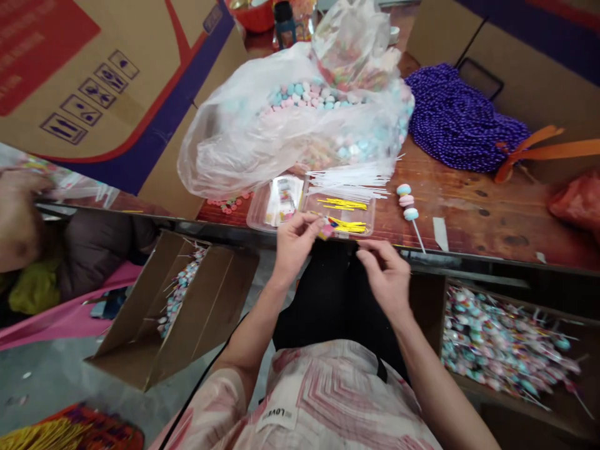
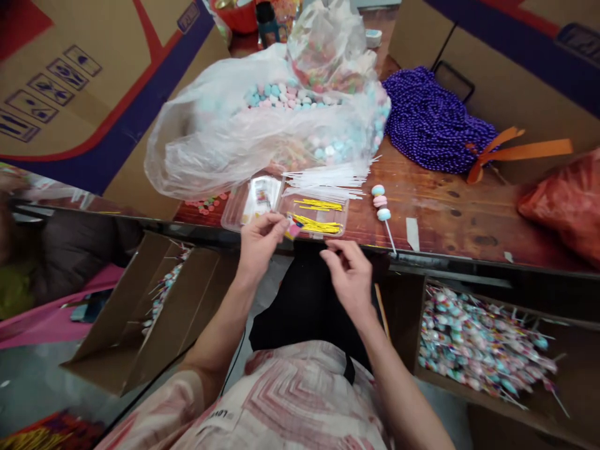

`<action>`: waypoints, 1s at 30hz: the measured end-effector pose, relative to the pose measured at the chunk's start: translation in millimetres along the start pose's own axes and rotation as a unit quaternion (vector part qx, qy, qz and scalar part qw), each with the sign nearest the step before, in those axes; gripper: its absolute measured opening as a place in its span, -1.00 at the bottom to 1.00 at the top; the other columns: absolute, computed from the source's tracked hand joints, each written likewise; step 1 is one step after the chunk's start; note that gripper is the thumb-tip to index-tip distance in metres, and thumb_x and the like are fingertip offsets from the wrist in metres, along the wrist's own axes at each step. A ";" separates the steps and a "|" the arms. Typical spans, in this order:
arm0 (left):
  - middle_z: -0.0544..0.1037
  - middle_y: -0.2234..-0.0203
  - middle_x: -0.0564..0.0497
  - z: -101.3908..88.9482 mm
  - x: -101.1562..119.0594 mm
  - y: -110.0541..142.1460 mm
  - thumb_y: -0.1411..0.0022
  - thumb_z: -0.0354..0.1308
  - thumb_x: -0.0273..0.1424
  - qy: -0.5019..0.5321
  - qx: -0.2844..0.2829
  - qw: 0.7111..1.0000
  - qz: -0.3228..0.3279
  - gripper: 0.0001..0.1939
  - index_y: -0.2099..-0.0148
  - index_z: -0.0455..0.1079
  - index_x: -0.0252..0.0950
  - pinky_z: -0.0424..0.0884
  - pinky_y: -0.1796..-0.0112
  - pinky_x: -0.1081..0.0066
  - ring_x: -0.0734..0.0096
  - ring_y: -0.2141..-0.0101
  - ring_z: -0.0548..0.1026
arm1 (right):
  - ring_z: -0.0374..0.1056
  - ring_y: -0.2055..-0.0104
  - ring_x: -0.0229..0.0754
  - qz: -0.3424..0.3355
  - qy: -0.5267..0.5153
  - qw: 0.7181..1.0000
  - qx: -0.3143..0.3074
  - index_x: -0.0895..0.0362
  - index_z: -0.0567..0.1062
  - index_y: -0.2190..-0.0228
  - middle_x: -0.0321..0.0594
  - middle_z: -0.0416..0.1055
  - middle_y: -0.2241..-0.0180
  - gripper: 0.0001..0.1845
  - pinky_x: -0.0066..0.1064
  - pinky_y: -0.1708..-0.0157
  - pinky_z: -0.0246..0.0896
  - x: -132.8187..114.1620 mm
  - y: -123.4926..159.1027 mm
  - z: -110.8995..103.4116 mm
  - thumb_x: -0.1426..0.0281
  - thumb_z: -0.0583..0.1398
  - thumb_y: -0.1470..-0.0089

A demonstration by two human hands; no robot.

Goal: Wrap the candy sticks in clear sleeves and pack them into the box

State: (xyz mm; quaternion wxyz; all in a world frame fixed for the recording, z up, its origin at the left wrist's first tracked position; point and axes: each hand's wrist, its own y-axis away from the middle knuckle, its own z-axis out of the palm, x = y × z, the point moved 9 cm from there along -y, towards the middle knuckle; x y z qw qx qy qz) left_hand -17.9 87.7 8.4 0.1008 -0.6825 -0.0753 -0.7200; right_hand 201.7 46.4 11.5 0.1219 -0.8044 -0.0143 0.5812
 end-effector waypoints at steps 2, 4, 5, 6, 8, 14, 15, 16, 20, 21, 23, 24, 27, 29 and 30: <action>0.52 0.45 0.06 28.8 -0.9 25.0 -0.09 0.39 -0.40 0.031 -0.036 0.999 -0.018 -0.94 0.38 0.57 -0.26 0.35 0.34 0.53 0.50 0.40 0.43 | 0.41 0.32 -0.17 0.048 -0.100 0.994 -0.001 0.08 0.58 0.30 -0.24 0.53 0.33 -0.83 -0.32 0.29 0.32 0.8 5.8 19.6 0.26 0.30 -0.08; 0.53 0.40 0.06 40.4 -6.2 44.1 -0.07 0.41 -0.41 0.054 -0.019 0.998 -0.032 -0.91 0.35 0.56 -0.25 0.36 0.32 0.54 0.52 0.37 0.44 | 0.38 0.38 -0.20 0.087 -0.159 0.983 0.035 0.09 0.56 0.38 -0.28 0.51 0.41 -0.84 -0.33 0.31 0.33 7.9 7.7 22.5 0.25 0.31 -0.06; 0.51 0.41 0.07 40.8 -11.5 51.8 -0.07 0.42 -0.39 0.065 0.003 0.997 -0.044 -0.88 0.34 0.55 -0.24 0.34 0.35 0.56 0.55 0.40 0.42 | 0.36 0.41 -0.22 0.100 -0.174 0.978 0.052 0.09 0.54 0.42 -0.30 0.49 0.44 -0.82 -0.35 0.33 0.33 12.1 8.1 20.0 0.24 0.32 -0.05; 0.49 0.44 0.10 40.9 -18.5 58.8 -0.07 0.42 -0.35 0.080 0.020 0.995 -0.063 -0.85 0.34 0.53 -0.25 0.31 0.40 0.58 0.59 0.45 0.39 | 0.33 0.43 -0.24 0.108 -0.181 0.975 0.065 0.10 0.53 0.44 -0.32 0.47 0.47 -0.82 -0.37 0.35 0.32 15.9 8.5 16.0 0.25 0.33 -0.03; 0.43 0.50 0.13 48.6 -37.2 71.7 -0.08 0.42 -0.22 0.128 0.004 0.983 -0.134 -0.75 0.35 0.49 -0.27 0.23 0.52 0.58 0.65 0.55 0.29 | 0.28 0.46 -0.28 0.117 -0.189 0.972 0.076 0.10 0.50 0.48 -0.35 0.43 0.51 -0.82 -0.40 0.37 0.28 21.9 9.8 7.2 0.27 0.34 -0.01; 0.56 0.36 0.06 82.4 -62.9 91.1 0.14 0.53 -0.18 0.337 -0.055 0.894 -0.291 -0.55 0.22 0.55 -0.29 0.36 0.40 0.57 0.63 0.44 0.45 | 0.17 0.49 -0.35 0.125 -0.223 0.965 0.066 0.13 0.43 0.55 -0.40 0.31 0.55 -0.74 -0.47 0.43 0.15 31.2 20.6 -0.2 0.29 0.34 -0.02; 0.57 0.37 0.07 78.2 -62.2 87.0 0.19 0.56 -0.25 0.341 -0.021 0.899 -0.273 -0.57 0.26 0.55 -0.30 0.36 0.39 0.58 0.63 0.43 0.46 | 0.16 0.49 -0.35 0.127 -0.221 0.965 0.059 0.13 0.43 0.55 -0.41 0.29 0.55 -0.73 -0.47 0.43 0.14 31.7 22.6 1.3 0.28 0.34 -0.03; 0.57 0.39 0.08 74.2 -61.9 83.5 0.23 0.57 -0.31 0.339 0.009 0.904 -0.259 -0.59 0.32 0.54 -0.32 0.34 0.40 0.60 0.64 0.43 0.46 | 0.15 0.49 -0.35 0.130 -0.217 0.966 0.053 0.13 0.42 0.56 -0.41 0.28 0.56 -0.71 -0.48 0.44 0.13 32.0 24.6 2.9 0.26 0.34 -0.04; 0.55 0.48 0.10 72.7 -66.3 79.3 0.30 0.58 -0.37 0.335 0.047 0.904 -0.263 -0.61 0.39 0.53 -0.36 0.32 0.44 0.58 0.63 0.48 0.46 | 0.23 0.43 -0.31 0.136 -0.205 0.969 0.030 0.12 0.51 0.46 -0.37 0.37 0.50 -0.75 -0.45 0.38 0.20 31.1 30.5 9.2 0.21 0.34 -0.06; 0.56 0.49 0.10 73.7 -67.2 79.8 0.32 0.59 -0.36 0.339 0.049 0.901 -0.265 -0.59 0.39 0.53 -0.36 0.34 0.42 0.56 0.61 0.48 0.47 | 0.26 0.41 -0.30 0.137 -0.206 0.968 0.029 0.11 0.54 0.42 -0.36 0.42 0.47 -0.77 -0.44 0.35 0.22 31.0 31.3 10.3 0.21 0.35 -0.03; 0.55 0.50 0.10 74.8 -67.3 81.0 0.33 0.59 -0.34 0.345 0.051 0.901 -0.258 -0.58 0.40 0.52 -0.36 0.37 0.40 0.54 0.60 0.47 0.47 | 0.30 0.40 -0.28 0.148 -0.217 0.964 0.041 0.10 0.57 0.40 -0.33 0.47 0.44 -0.77 -0.41 0.32 0.26 33.1 32.3 10.8 0.21 0.39 0.03; 0.53 0.52 0.12 75.0 -66.6 81.3 0.32 0.59 -0.33 0.344 0.051 0.904 -0.250 -0.58 0.42 0.51 -0.36 0.36 0.40 0.54 0.62 0.49 0.46 | 0.31 0.40 -0.27 0.158 -0.226 0.960 0.053 0.10 0.57 0.41 -0.33 0.48 0.45 -0.76 -0.40 0.32 0.27 35.2 32.7 10.4 0.21 0.40 0.05; 0.48 0.57 0.15 72.5 -64.6 80.9 0.27 0.58 -0.27 0.322 0.057 0.920 -0.217 -0.59 0.46 0.47 -0.36 0.32 0.43 0.55 0.66 0.52 0.39 | 0.30 0.43 -0.28 0.191 -0.264 0.943 0.072 0.11 0.57 0.43 -0.32 0.47 0.46 -0.72 -0.40 0.35 0.27 41.1 33.6 11.5 0.17 0.41 0.07; 0.46 0.57 0.16 70.4 -64.8 79.8 0.25 0.57 -0.24 0.308 0.062 0.929 -0.197 -0.59 0.46 0.47 -0.35 0.32 0.43 0.55 0.66 0.52 0.37 | 0.30 0.42 -0.29 0.205 -0.286 0.934 0.058 0.11 0.57 0.39 -0.30 0.48 0.43 -0.70 -0.41 0.36 0.26 41.5 34.3 15.9 0.14 0.40 0.06; 0.46 0.57 0.16 69.8 -65.5 79.4 0.25 0.57 -0.23 0.305 0.065 0.931 -0.189 -0.59 0.46 0.47 -0.34 0.32 0.42 0.54 0.66 0.52 0.36 | 0.29 0.42 -0.29 0.207 -0.292 0.932 0.050 0.11 0.58 0.37 -0.29 0.48 0.43 -0.69 -0.42 0.37 0.25 40.7 34.8 18.2 0.14 0.40 0.05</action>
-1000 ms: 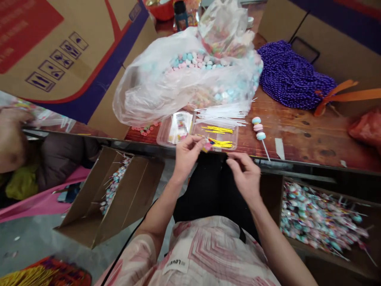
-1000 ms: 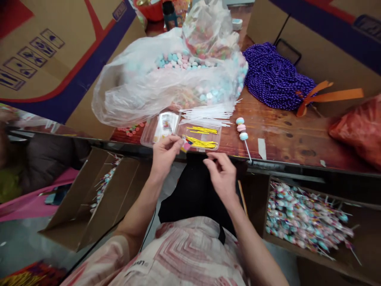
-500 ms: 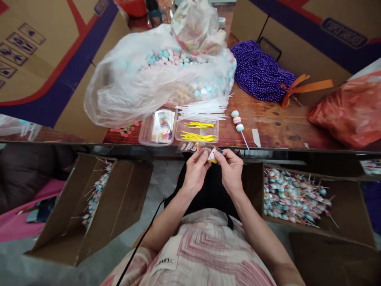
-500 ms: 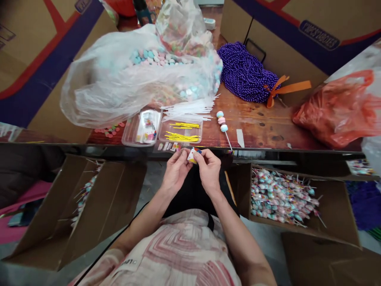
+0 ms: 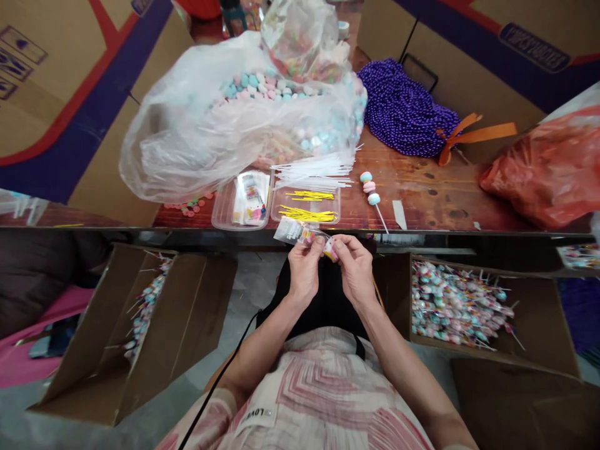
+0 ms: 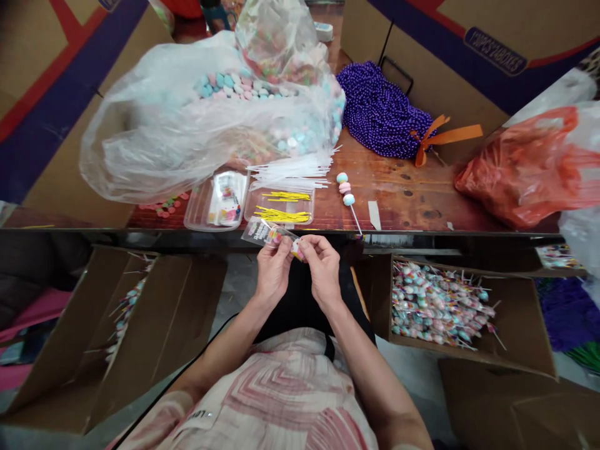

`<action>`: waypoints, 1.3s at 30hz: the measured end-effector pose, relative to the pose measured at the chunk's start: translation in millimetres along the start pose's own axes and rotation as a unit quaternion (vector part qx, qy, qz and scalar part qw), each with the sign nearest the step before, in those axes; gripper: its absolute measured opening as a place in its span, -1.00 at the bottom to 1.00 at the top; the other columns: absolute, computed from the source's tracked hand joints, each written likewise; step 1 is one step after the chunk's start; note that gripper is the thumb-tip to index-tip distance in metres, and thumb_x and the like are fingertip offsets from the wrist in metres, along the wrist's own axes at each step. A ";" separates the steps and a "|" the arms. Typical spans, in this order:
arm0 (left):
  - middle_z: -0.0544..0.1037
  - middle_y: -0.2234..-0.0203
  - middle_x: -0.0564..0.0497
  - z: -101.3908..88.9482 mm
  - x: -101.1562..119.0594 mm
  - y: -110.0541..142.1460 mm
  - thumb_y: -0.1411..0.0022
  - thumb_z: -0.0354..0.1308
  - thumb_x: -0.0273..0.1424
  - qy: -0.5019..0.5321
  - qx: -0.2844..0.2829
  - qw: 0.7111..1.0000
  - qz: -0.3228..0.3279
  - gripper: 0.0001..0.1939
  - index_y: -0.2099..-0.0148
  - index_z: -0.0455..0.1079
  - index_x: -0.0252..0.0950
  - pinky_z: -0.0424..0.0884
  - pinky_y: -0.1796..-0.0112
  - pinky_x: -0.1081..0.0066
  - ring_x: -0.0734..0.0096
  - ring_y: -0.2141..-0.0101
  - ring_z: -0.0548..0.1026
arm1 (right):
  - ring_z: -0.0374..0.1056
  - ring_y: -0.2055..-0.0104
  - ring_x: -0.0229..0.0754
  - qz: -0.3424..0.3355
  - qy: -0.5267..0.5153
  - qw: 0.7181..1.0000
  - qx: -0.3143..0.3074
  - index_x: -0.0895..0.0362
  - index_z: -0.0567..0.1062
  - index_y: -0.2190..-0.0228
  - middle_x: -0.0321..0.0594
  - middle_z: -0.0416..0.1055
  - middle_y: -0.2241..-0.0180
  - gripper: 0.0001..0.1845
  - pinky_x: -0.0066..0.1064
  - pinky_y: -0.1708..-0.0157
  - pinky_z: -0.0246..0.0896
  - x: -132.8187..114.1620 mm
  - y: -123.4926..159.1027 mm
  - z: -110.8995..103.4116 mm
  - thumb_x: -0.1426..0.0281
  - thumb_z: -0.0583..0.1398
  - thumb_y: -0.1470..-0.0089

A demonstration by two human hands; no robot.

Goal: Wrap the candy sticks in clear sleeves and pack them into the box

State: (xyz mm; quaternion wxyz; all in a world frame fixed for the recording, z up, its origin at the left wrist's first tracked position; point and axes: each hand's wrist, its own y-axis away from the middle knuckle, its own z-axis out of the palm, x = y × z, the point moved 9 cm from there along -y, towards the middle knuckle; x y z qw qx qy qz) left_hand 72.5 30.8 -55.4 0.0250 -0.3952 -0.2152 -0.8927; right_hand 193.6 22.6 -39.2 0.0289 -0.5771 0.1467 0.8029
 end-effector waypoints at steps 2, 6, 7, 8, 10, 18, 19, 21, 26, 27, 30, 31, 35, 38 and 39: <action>0.46 0.56 0.16 -1.3 -1.0 -1.0 0.23 0.56 -0.22 -0.002 0.000 1.000 0.015 -0.59 0.46 0.47 -0.33 0.33 0.40 0.54 0.65 0.51 0.37 | 0.28 0.42 -0.30 0.003 0.000 1.000 -0.007 0.11 0.58 0.38 -0.30 0.48 0.43 -0.70 -0.43 0.37 0.24 1.4 1.7 3.0 0.16 0.41 0.07; 0.49 0.54 0.14 -5.3 -2.5 0.0 0.21 0.55 -0.20 -0.025 0.011 0.999 0.040 -0.61 0.45 0.49 -0.33 0.36 0.34 0.52 0.62 0.48 0.41 | 0.25 0.45 -0.31 0.002 -0.011 1.000 0.023 0.13 0.55 0.47 -0.34 0.42 0.51 -0.72 -0.43 0.38 0.21 4.7 0.2 -1.9 0.18 0.41 0.09; 0.51 0.52 0.12 -5.3 -3.5 0.3 0.18 0.54 -0.18 -0.033 0.008 0.999 0.034 -0.61 0.44 0.50 -0.33 0.36 0.34 0.52 0.61 0.47 0.42 | 0.24 0.46 -0.32 0.003 -0.012 0.999 0.030 0.13 0.54 0.48 -0.35 0.42 0.52 -0.71 -0.42 0.38 0.20 5.1 -1.5 -4.5 0.17 0.40 0.09; 0.53 0.50 0.10 -5.1 -4.6 0.6 0.15 0.52 -0.16 -0.040 0.003 0.999 0.024 -0.61 0.41 0.52 -0.33 0.36 0.35 0.52 0.60 0.46 0.43 | 0.23 0.47 -0.32 0.001 -0.008 0.999 0.033 0.13 0.54 0.50 -0.35 0.41 0.53 -0.70 -0.42 0.39 0.19 4.6 -3.5 -7.1 0.16 0.40 0.09; 0.56 0.45 0.07 -5.3 -4.6 1.0 0.12 0.51 -0.15 -0.047 -0.006 0.999 0.002 -0.62 0.37 0.55 -0.33 0.36 0.36 0.52 0.59 0.45 0.44 | 0.21 0.50 -0.32 -0.007 0.018 0.999 0.029 0.13 0.52 0.52 -0.37 0.39 0.55 -0.69 -0.43 0.42 0.16 1.4 -7.6 -11.4 0.15 0.40 0.10; 0.52 0.53 0.11 -15.7 -0.1 -1.1 0.15 0.54 -0.36 -0.004 0.045 0.998 -0.047 -0.68 0.45 0.46 -0.36 0.32 0.40 0.54 0.62 0.49 0.45 | 0.07 0.54 -0.35 -0.053 0.041 0.996 0.062 0.13 0.40 0.64 -0.39 0.20 0.62 -0.54 -0.46 0.51 0.00 -3.4 -12.6 -25.8 0.10 0.30 -0.08; 0.52 0.53 0.12 -17.6 -1.4 -1.9 0.15 0.54 -0.37 0.011 0.056 0.997 -0.056 -0.68 0.45 0.45 -0.36 0.31 0.41 0.55 0.63 0.50 0.46 | 0.09 0.54 -0.35 -0.063 0.042 0.994 0.079 0.13 0.41 0.62 -0.38 0.22 0.61 -0.55 -0.45 0.51 0.01 -4.5 -11.3 -29.7 0.09 0.27 -0.12; 0.52 0.53 0.12 -21.1 -4.0 -3.7 0.14 0.54 -0.39 0.034 0.074 0.994 -0.073 -0.67 0.45 0.43 -0.36 0.31 0.41 0.56 0.65 0.50 0.47 | 0.14 0.51 -0.32 -0.095 0.068 0.989 0.095 0.13 0.49 0.52 -0.33 0.31 0.54 -0.60 -0.44 0.48 0.06 -11.6 -6.3 -35.2 0.12 0.21 -0.20; 0.52 0.55 0.14 -23.0 -8.4 -6.2 0.18 0.56 -0.37 0.057 0.074 0.991 -0.098 -0.64 0.42 0.43 -0.35 0.33 0.42 0.59 0.66 0.51 0.48 | 0.34 0.26 -0.19 -0.247 0.216 0.944 0.030 0.05 0.61 0.27 -0.21 0.41 0.30 -0.79 -0.30 0.22 0.28 -44.8 17.1 -25.1 0.25 0.18 -0.25; 0.52 0.55 0.14 -22.5 -9.2 -5.8 0.19 0.56 -0.35 0.057 0.071 0.991 -0.101 -0.63 0.41 0.44 -0.35 0.33 0.43 0.59 0.66 0.51 0.48 | 0.35 0.22 -0.16 -0.265 0.242 0.933 0.009 0.03 0.61 0.23 -0.19 0.41 0.25 -0.81 -0.27 0.19 0.30 -47.0 20.4 -20.8 0.27 0.20 -0.24; 0.52 0.55 0.14 -19.2 -10.4 -4.1 0.26 0.58 -0.32 0.036 0.054 0.993 -0.103 -0.60 0.43 0.46 -0.37 0.33 0.44 0.59 0.67 0.52 0.46 | 0.37 0.16 -0.12 -0.286 0.302 0.908 -0.054 0.03 0.63 0.17 -0.11 0.39 0.11 -0.78 -0.18 0.12 0.34 -43.4 22.1 -8.2 0.27 0.31 -0.13; 0.53 0.55 0.13 -16.9 -10.8 -3.4 0.28 0.59 -0.31 0.021 0.039 0.993 -0.106 -0.59 0.45 0.47 -0.37 0.33 0.43 0.59 0.66 0.52 0.46 | 0.37 0.13 -0.10 -0.284 0.316 0.902 -0.075 0.03 0.64 0.18 -0.09 0.38 0.06 -0.77 -0.15 0.09 0.34 -40.0 20.5 -4.5 0.27 0.34 -0.10; 0.59 0.50 0.05 -11.3 -13.1 0.8 0.28 0.58 -0.23 -0.035 -0.024 0.991 -0.124 -0.58 0.46 0.52 -0.38 0.40 0.37 0.54 0.57 0.46 0.51 | 0.39 -0.01 -0.05 -0.250 0.316 0.905 -0.135 -0.01 0.67 0.26 -0.11 0.42 0.02 -0.87 -0.09 -0.03 0.32 -29.1 11.9 3.1 0.32 0.28 -0.16; 0.63 0.42 -0.01 -15.4 -11.1 3.5 0.16 0.53 -0.15 -0.046 -0.036 0.991 -0.121 -0.59 0.38 0.56 -0.37 0.44 0.29 0.49 0.50 0.40 0.55 | 0.42 0.04 -0.07 -0.223 0.292 0.921 -0.128 -0.03 0.67 0.30 -0.14 0.47 0.08 -0.86 -0.10 0.00 0.34 -27.9 8.9 1.5 0.32 0.26 -0.18; 0.63 0.40 -0.02 -17.7 -9.5 3.8 0.12 0.52 -0.16 -0.044 -0.033 0.992 -0.113 -0.60 0.36 0.56 -0.36 0.44 0.28 0.49 0.50 0.38 0.56 | 0.43 0.07 -0.08 -0.214 0.282 0.927 -0.124 -0.03 0.67 0.30 -0.14 0.49 0.10 -0.86 -0.12 0.02 0.35 -27.4 8.8 1.2 0.31 0.26 -0.19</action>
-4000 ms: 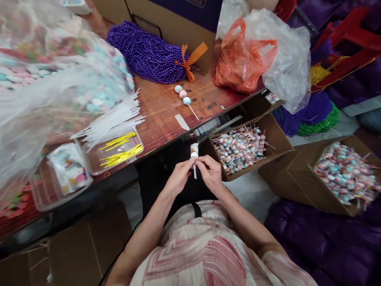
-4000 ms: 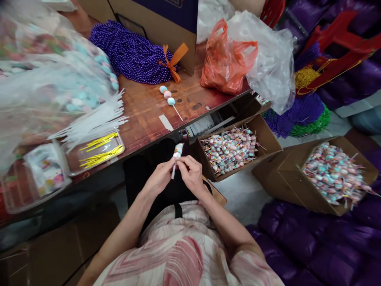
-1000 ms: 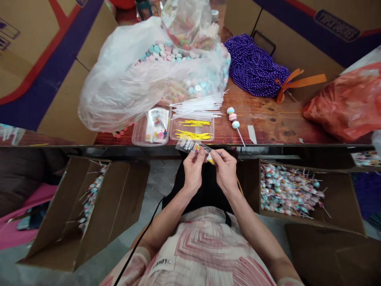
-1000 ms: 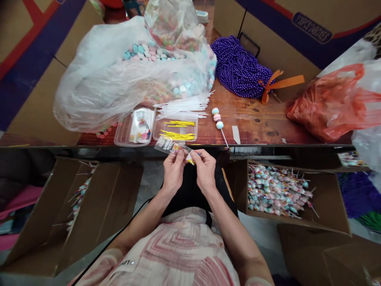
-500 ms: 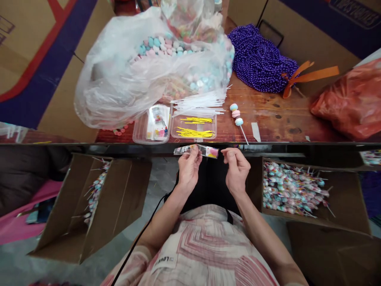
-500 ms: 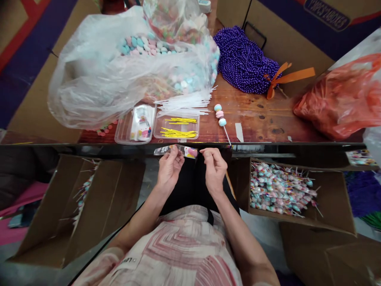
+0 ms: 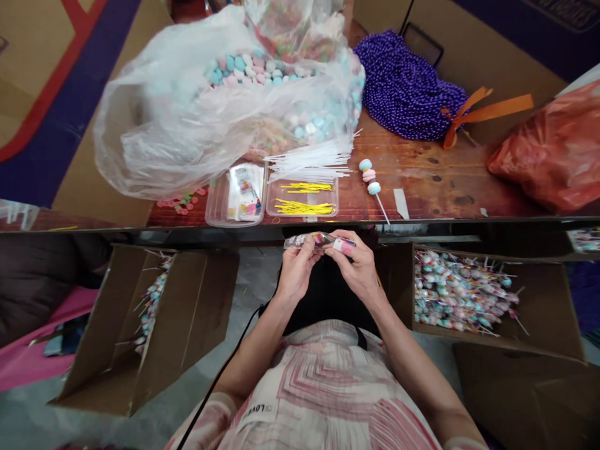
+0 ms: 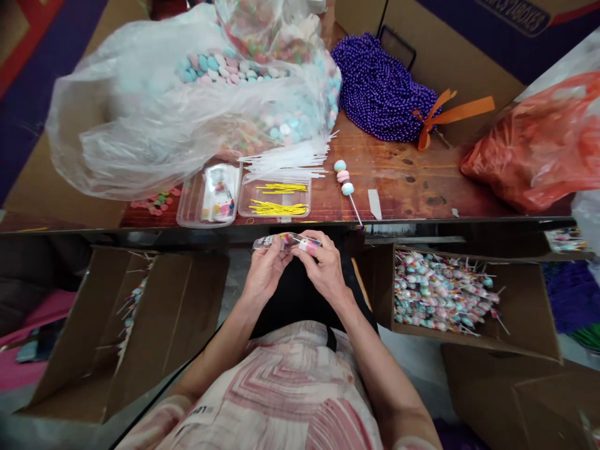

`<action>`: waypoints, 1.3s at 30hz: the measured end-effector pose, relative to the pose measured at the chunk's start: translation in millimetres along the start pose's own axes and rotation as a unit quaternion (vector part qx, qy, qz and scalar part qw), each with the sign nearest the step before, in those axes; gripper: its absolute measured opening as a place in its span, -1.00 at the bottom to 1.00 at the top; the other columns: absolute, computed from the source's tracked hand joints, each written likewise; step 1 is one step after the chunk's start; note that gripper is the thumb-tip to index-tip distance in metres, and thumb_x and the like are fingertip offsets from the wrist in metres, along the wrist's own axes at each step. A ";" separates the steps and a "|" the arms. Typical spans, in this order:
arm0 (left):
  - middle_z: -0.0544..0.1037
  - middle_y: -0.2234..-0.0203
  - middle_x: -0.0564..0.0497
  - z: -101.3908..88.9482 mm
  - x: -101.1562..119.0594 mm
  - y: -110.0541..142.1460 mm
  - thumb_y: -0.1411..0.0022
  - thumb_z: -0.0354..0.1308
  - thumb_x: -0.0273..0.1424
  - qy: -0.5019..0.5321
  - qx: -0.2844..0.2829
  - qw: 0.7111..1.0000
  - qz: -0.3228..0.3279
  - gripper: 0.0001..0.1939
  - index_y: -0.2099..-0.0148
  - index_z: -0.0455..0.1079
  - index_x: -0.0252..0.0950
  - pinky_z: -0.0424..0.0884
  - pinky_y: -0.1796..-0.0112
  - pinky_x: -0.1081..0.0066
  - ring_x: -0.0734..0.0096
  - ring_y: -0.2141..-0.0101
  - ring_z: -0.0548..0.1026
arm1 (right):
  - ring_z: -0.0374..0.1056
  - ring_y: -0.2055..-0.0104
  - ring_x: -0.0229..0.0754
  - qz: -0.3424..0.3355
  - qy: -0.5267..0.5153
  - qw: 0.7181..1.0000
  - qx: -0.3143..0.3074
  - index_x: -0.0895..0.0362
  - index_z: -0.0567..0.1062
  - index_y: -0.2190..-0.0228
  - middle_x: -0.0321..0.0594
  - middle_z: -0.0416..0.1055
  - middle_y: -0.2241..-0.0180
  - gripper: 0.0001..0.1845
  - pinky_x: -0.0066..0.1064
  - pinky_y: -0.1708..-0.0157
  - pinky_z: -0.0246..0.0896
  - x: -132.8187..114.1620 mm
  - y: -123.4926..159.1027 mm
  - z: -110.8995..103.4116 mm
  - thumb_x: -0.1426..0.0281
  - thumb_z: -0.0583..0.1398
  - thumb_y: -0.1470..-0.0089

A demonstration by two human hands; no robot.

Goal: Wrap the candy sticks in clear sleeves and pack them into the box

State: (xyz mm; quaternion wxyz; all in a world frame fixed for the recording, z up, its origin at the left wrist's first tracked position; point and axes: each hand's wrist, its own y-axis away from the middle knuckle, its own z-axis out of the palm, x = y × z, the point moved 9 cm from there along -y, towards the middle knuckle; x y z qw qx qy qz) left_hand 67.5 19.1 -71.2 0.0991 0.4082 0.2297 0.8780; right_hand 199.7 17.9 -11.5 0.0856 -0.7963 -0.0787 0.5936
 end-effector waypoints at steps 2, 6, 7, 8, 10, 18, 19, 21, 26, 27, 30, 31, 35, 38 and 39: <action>0.63 0.40 0.01 -5.7 4.0 0.6 0.09 0.51 -0.20 0.010 0.017 1.000 0.023 -0.66 0.35 0.56 -0.34 0.44 0.27 0.49 0.52 0.38 0.56 | 0.44 0.10 -0.10 0.010 -0.023 1.000 0.003 -0.03 0.68 0.29 -0.15 0.50 0.12 -0.84 -0.16 0.07 0.37 0.0 0.6 1.8 0.29 0.25 -0.20; 0.60 0.45 0.05 -14.0 11.5 -2.0 0.13 0.53 -0.24 0.030 0.052 0.997 0.057 -0.67 0.40 0.54 -0.33 0.41 0.33 0.53 0.56 0.42 0.53 | 0.42 -0.01 -0.05 -0.018 -0.017 0.999 -0.034 -0.04 0.66 0.15 -0.12 0.49 0.02 -0.77 -0.13 -0.02 0.31 -6.4 -0.8 11.7 0.26 0.30 -0.15; 0.60 0.46 0.05 -15.3 13.3 -2.9 0.15 0.54 -0.24 0.024 0.061 0.996 0.061 -0.66 0.41 0.54 -0.34 0.39 0.36 0.54 0.57 0.45 0.51 | 0.41 -0.01 -0.04 -0.023 0.000 0.999 -0.046 -0.05 0.65 0.12 -0.12 0.49 -0.02 -0.74 -0.11 -0.03 0.28 -7.0 -1.9 13.4 0.25 0.31 -0.13; 0.59 0.48 0.06 -16.2 15.5 -3.7 0.18 0.55 -0.24 0.011 0.068 0.995 0.066 -0.65 0.41 0.55 -0.34 0.36 0.39 0.55 0.58 0.47 0.49 | 0.42 0.02 -0.05 -0.023 0.018 0.998 -0.055 -0.05 0.65 0.10 -0.14 0.51 -0.02 -0.73 -0.12 -0.02 0.27 -6.6 -3.4 14.0 0.25 0.31 -0.13; 0.56 0.53 0.07 -16.4 21.2 -4.2 0.21 0.56 -0.24 -0.020 0.078 0.993 0.080 -0.65 0.44 0.55 -0.35 0.33 0.43 0.55 0.61 0.52 0.45 | 0.44 0.18 -0.11 -0.018 0.050 0.997 -0.052 -0.06 0.66 0.15 -0.19 0.58 0.13 -0.78 -0.16 0.06 0.26 -5.3 -7.4 10.1 0.24 0.25 -0.20; 0.55 0.56 0.06 -7.9 30.4 -3.2 0.18 0.55 -0.28 -0.009 0.094 0.991 0.099 -0.69 0.48 0.54 -0.36 0.27 0.48 0.55 0.64 0.55 0.40 | 0.48 0.35 -0.13 -0.073 0.105 0.992 -0.012 -0.05 0.68 0.36 -0.25 0.64 0.35 -0.80 -0.17 0.13 0.22 -23.2 -20.6 -7.0 0.23 0.24 -0.20; 0.55 0.55 0.06 -7.7 30.9 -4.5 0.16 0.54 -0.30 0.001 0.098 0.991 0.094 -0.70 0.48 0.53 -0.36 0.26 0.48 0.55 0.64 0.54 0.41 | 0.49 0.35 -0.13 -0.074 0.114 0.991 -0.007 -0.05 0.68 0.36 -0.25 0.65 0.35 -0.81 -0.16 0.12 0.22 -24.5 -22.6 -10.2 0.24 0.24 -0.20; 0.56 0.53 0.06 -9.6 34.4 -8.1 0.15 0.54 -0.32 0.030 0.109 0.990 0.089 -0.71 0.47 0.52 -0.36 0.25 0.50 0.56 0.62 0.52 0.45 | 0.51 0.33 -0.12 -0.071 0.125 0.989 0.025 -0.04 0.67 0.30 -0.24 0.65 0.32 -0.81 -0.17 0.10 0.25 -24.4 -28.3 -23.8 0.24 0.23 -0.21; 0.55 0.54 0.08 -24.6 54.3 -17.8 0.10 0.53 -0.34 0.081 0.148 0.981 0.100 -0.71 0.43 0.50 -0.35 0.25 0.49 0.56 0.63 0.51 0.47 | 0.49 0.19 -0.03 -0.019 0.257 0.951 0.169 0.07 0.60 0.11 -0.11 0.62 0.21 -0.69 -0.19 0.10 0.26 -1.2 -54.2 -80.9 0.22 0.15 -0.25; 0.54 0.54 0.08 -26.6 56.5 -19.7 0.09 0.53 -0.34 0.083 0.149 0.981 0.096 -0.72 0.43 0.49 -0.35 0.26 0.49 0.56 0.63 0.52 0.46 | 0.47 0.20 -0.01 -0.004 0.319 0.932 0.173 0.09 0.59 0.14 -0.09 0.60 0.23 -0.71 -0.17 0.11 0.23 6.0 -61.4 -86.8 0.22 0.16 -0.23; 0.53 0.55 0.08 -30.3 56.2 -24.0 0.07 0.52 -0.36 0.095 0.151 0.981 0.072 -0.72 0.43 0.48 -0.36 0.28 0.47 0.56 0.64 0.53 0.45 | 0.39 0.22 0.06 0.033 0.459 0.875 0.153 0.15 0.55 0.29 0.00 0.55 0.29 -0.76 -0.13 0.13 0.16 29.7 -81.3 -91.4 0.23 0.21 -0.15; 0.53 0.55 0.08 -30.9 54.7 -24.9 0.06 0.52 -0.36 0.100 0.153 0.981 0.062 -0.73 0.42 0.49 -0.36 0.29 0.47 0.55 0.64 0.54 0.45 | 0.37 0.22 0.07 0.044 0.483 0.862 0.146 0.16 0.53 0.32 0.03 0.53 0.30 -0.78 -0.13 0.15 0.15 36.9 -86.0 -90.6 0.25 0.21 -0.14; 0.52 0.56 0.09 -29.2 48.6 -26.5 0.02 0.50 -0.37 0.115 0.150 0.982 0.022 -0.75 0.38 0.50 -0.35 0.31 0.46 0.56 0.66 0.56 0.42 | 0.35 0.26 0.05 0.079 0.492 0.855 0.144 0.17 0.49 0.38 0.03 0.49 0.35 -0.85 -0.14 0.20 0.13 55.0 -92.6 -90.3 0.38 0.14 -0.14; 0.51 0.57 0.09 -28.0 47.8 -26.7 0.00 0.49 -0.37 0.123 0.149 0.981 0.003 -0.76 0.39 0.49 -0.35 0.31 0.46 0.57 0.67 0.58 0.40 | 0.35 0.31 -0.02 0.063 0.416 0.890 0.177 0.14 0.49 0.40 -0.06 0.49 0.38 -0.83 -0.21 0.24 0.17 47.3 -83.7 -95.4 0.39 0.12 -0.14; 0.51 0.58 0.09 -28.3 47.7 -26.7 -0.01 0.48 -0.36 0.123 0.151 0.981 -0.003 -0.76 0.40 0.49 -0.35 0.32 0.47 0.57 0.67 0.58 0.39 | 0.35 0.33 -0.07 0.047 0.372 0.907 0.189 0.13 0.50 0.39 -0.11 0.48 0.39 -0.83 -0.25 0.27 0.18 40.5 -77.7 -96.9 0.37 0.12 -0.15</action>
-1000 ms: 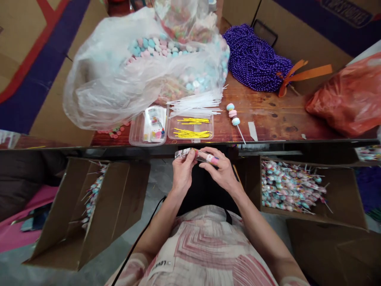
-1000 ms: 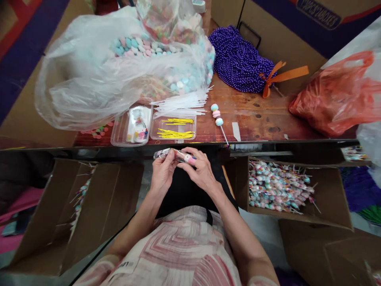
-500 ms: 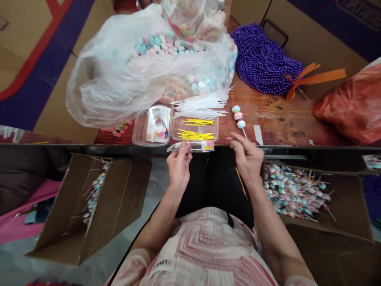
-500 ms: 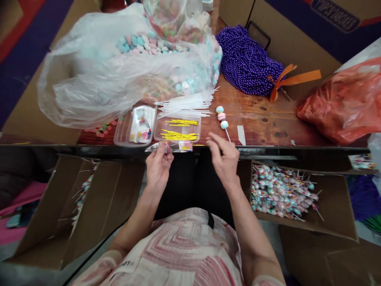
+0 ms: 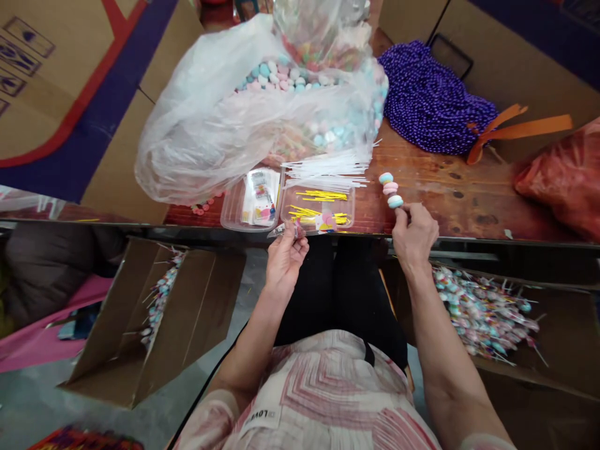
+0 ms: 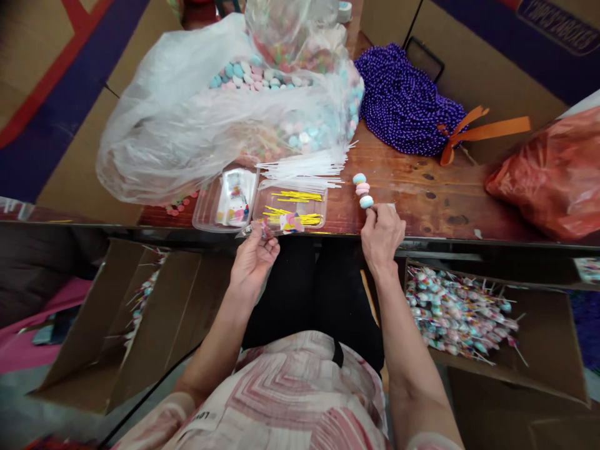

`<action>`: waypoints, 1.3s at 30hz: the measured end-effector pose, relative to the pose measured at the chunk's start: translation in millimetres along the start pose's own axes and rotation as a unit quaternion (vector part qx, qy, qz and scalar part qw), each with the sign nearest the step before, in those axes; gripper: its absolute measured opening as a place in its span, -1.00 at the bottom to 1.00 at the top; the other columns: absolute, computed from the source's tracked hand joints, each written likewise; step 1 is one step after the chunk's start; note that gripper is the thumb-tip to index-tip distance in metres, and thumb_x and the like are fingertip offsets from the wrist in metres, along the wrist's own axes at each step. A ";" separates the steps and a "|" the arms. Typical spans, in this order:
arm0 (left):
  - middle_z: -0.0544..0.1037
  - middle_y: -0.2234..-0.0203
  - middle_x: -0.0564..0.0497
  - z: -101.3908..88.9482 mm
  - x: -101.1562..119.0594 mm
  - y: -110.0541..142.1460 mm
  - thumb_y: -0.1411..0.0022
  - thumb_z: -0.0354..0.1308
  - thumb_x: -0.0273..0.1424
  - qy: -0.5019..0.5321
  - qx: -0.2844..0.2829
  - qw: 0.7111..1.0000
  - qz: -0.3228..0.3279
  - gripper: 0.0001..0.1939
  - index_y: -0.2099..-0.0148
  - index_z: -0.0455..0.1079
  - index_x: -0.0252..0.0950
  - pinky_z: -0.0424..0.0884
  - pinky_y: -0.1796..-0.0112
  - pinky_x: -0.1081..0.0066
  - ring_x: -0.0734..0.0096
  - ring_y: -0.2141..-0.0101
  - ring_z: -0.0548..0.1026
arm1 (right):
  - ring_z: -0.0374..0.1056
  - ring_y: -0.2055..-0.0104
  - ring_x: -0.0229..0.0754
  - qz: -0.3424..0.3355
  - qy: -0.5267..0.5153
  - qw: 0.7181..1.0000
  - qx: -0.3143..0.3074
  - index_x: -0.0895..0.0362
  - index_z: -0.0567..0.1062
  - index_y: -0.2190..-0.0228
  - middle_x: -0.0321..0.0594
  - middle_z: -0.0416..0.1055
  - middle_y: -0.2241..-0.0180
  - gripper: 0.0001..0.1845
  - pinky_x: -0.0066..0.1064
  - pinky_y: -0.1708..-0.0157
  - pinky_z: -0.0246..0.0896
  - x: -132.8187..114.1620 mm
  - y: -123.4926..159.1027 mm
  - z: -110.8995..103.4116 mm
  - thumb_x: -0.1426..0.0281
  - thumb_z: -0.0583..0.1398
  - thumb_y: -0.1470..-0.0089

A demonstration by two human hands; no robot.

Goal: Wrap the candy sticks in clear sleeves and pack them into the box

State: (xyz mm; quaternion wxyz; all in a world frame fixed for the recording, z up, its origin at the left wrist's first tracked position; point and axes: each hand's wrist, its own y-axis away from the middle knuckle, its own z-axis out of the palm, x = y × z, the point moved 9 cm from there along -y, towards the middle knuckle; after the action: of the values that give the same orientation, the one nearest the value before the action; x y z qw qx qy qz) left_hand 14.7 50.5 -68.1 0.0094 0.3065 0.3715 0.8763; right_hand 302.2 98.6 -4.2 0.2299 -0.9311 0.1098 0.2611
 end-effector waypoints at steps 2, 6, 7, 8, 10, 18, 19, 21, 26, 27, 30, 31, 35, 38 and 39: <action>0.50 0.59 0.09 -1.2 0.4 -0.9 -0.02 0.48 -0.35 -0.005 0.007 1.000 -0.005 -0.75 0.41 0.48 -0.35 0.32 0.47 0.57 0.67 0.59 0.39 | 0.34 0.40 -0.16 -0.007 -0.108 0.994 0.010 0.11 0.52 0.36 -0.23 0.46 0.43 -0.83 -0.33 0.33 0.21 -7.7 13.1 -16.3 0.32 0.15 -0.16; 0.52 0.57 0.08 -2.1 0.2 -3.6 -0.03 0.48 -0.30 -0.025 0.003 1.000 -0.007 -0.73 0.41 0.47 -0.33 0.35 0.45 0.56 0.66 0.58 0.39 | 0.32 0.46 -0.23 -0.023 -0.229 0.973 -0.029 0.08 0.56 0.36 -0.32 0.41 0.49 -0.83 -0.37 0.40 0.23 -28.9 45.7 -40.8 0.29 0.20 -0.19; 0.52 0.56 0.08 -1.9 -0.7 -4.0 -0.03 0.47 -0.30 -0.027 -0.001 1.000 -0.011 -0.73 0.41 0.47 -0.33 0.35 0.45 0.56 0.66 0.58 0.39 | 0.33 0.46 -0.23 -0.032 -0.240 0.969 -0.041 0.07 0.57 0.37 -0.31 0.42 0.48 -0.84 -0.36 0.39 0.23 -33.8 52.6 -45.0 0.30 0.21 -0.19; 0.52 0.56 0.07 -1.8 -2.0 -4.2 -0.03 0.47 -0.29 -0.029 -0.004 0.999 -0.016 -0.73 0.40 0.47 -0.33 0.36 0.44 0.56 0.66 0.58 0.39 | 0.34 0.44 -0.23 -0.042 -0.248 0.966 -0.050 0.07 0.57 0.37 -0.30 0.44 0.46 -0.85 -0.36 0.38 0.24 -37.7 58.4 -48.4 0.32 0.22 -0.19; 0.51 0.57 0.07 -2.1 -4.4 -3.9 -0.04 0.46 -0.29 -0.028 -0.005 0.999 -0.024 -0.74 0.40 0.48 -0.33 0.35 0.44 0.55 0.65 0.58 0.39 | 0.37 0.41 -0.21 -0.066 -0.257 0.962 -0.064 0.06 0.58 0.37 -0.27 0.48 0.43 -0.88 -0.34 0.37 0.25 -43.0 65.9 -53.1 0.36 0.23 -0.19; 0.50 0.60 0.08 0.1 -9.0 0.3 -0.10 0.43 -0.28 -0.025 -0.016 0.999 -0.034 -0.72 0.43 0.45 -0.35 0.35 0.47 0.57 0.67 0.61 0.38 | 0.43 0.37 -0.17 -0.162 -0.207 0.960 -0.095 0.03 0.59 0.35 -0.26 0.55 0.41 -0.89 -0.27 0.28 0.22 -49.2 71.2 -58.4 0.38 0.23 -0.20; 0.49 0.60 0.07 0.2 -9.3 0.2 -0.11 0.42 -0.27 -0.028 -0.018 0.999 -0.037 -0.72 0.43 0.45 -0.35 0.35 0.47 0.57 0.66 0.61 0.38 | 0.42 0.37 -0.18 -0.169 -0.202 0.959 -0.101 0.03 0.59 0.35 -0.26 0.54 0.42 -0.88 -0.28 0.29 0.21 -49.3 71.2 -58.7 0.38 0.23 -0.21; 0.49 0.59 0.07 0.5 -9.3 -0.6 -0.11 0.42 -0.26 -0.033 -0.027 0.998 -0.037 -0.71 0.43 0.45 -0.35 0.34 0.47 0.57 0.65 0.60 0.39 | 0.42 0.38 -0.19 -0.185 -0.196 0.956 -0.119 0.03 0.59 0.35 -0.26 0.54 0.43 -0.88 -0.28 0.31 0.18 -50.2 71.7 -58.8 0.38 0.23 -0.21; 0.51 0.58 0.08 -0.7 -3.0 -4.5 -0.10 0.42 -0.20 -0.048 -0.057 0.997 0.015 -0.67 0.40 0.44 -0.34 0.38 0.41 0.53 0.59 0.56 0.46 | 0.40 0.39 -0.22 -0.205 -0.216 0.941 -0.163 0.05 0.59 0.32 -0.26 0.52 0.40 -0.91 -0.32 0.34 0.19 -53.2 73.7 -58.2 0.42 0.24 -0.20; 0.51 0.57 0.07 -1.3 -1.7 -4.8 -0.09 0.42 -0.18 -0.052 -0.061 0.996 0.028 -0.66 0.39 0.44 -0.34 0.39 0.38 0.51 0.58 0.54 0.48 | 0.39 0.39 -0.22 -0.198 -0.224 0.940 -0.163 0.05 0.58 0.32 -0.27 0.50 0.41 -0.91 -0.33 0.35 0.20 -53.0 73.6 -58.5 0.43 0.24 -0.21; 0.53 0.57 0.06 -2.4 -1.0 -5.2 -0.11 0.39 -0.15 -0.056 -0.065 0.995 0.041 -0.64 0.39 0.43 -0.34 0.40 0.35 0.48 0.54 0.52 0.50 | 0.36 0.40 -0.24 -0.171 -0.243 0.942 -0.158 0.07 0.55 0.34 -0.28 0.44 0.44 -0.89 -0.36 0.36 0.21 -52.7 73.9 -58.3 0.46 0.22 -0.22; 0.53 0.57 0.06 -2.7 -1.6 -5.2 -0.12 0.38 -0.14 -0.056 -0.064 0.996 0.038 -0.64 0.39 0.43 -0.34 0.39 0.35 0.47 0.53 0.52 0.50 | 0.36 0.40 -0.24 -0.164 -0.249 0.942 -0.156 0.07 0.55 0.35 -0.28 0.43 0.44 -0.88 -0.36 0.36 0.21 -53.2 74.5 -58.0 0.47 0.21 -0.22; 0.51 0.59 0.05 -5.2 -3.4 -5.6 -0.17 0.34 -0.11 -0.055 -0.046 0.997 0.021 -0.62 0.41 0.42 -0.34 0.38 0.35 0.46 0.51 0.54 0.49 | 0.36 0.39 -0.24 -0.147 -0.269 0.942 -0.137 0.08 0.53 0.36 -0.28 0.44 0.42 -0.87 -0.36 0.35 0.22 -54.6 78.3 -58.8 0.50 0.21 -0.22; 0.50 0.60 0.06 -5.5 -4.8 -4.9 -0.18 0.33 -0.12 -0.051 -0.037 0.998 0.006 -0.63 0.42 0.42 -0.34 0.38 0.35 0.46 0.51 0.55 0.48 | 0.37 0.37 -0.22 -0.143 -0.280 0.941 -0.127 0.07 0.54 0.34 -0.27 0.45 0.40 -0.87 -0.34 0.35 0.23 -54.7 81.8 -59.3 0.52 0.22 -0.21; 0.50 0.61 0.06 -5.4 -5.5 -4.3 -0.20 0.32 -0.13 -0.050 -0.034 0.998 0.000 -0.63 0.42 0.42 -0.34 0.38 0.35 0.46 0.51 0.56 0.48 | 0.37 0.37 -0.22 -0.145 -0.283 0.940 -0.126 0.07 0.54 0.33 -0.27 0.46 0.40 -0.87 -0.34 0.35 0.23 -54.9 83.0 -59.1 0.52 0.22 -0.21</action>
State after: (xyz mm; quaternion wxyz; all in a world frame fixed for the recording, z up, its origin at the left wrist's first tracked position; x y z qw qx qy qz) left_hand 15.2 48.8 -76.7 0.0378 0.3495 0.3407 0.8720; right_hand 254.9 2.3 39.3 0.1673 -0.8461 -0.1300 0.4892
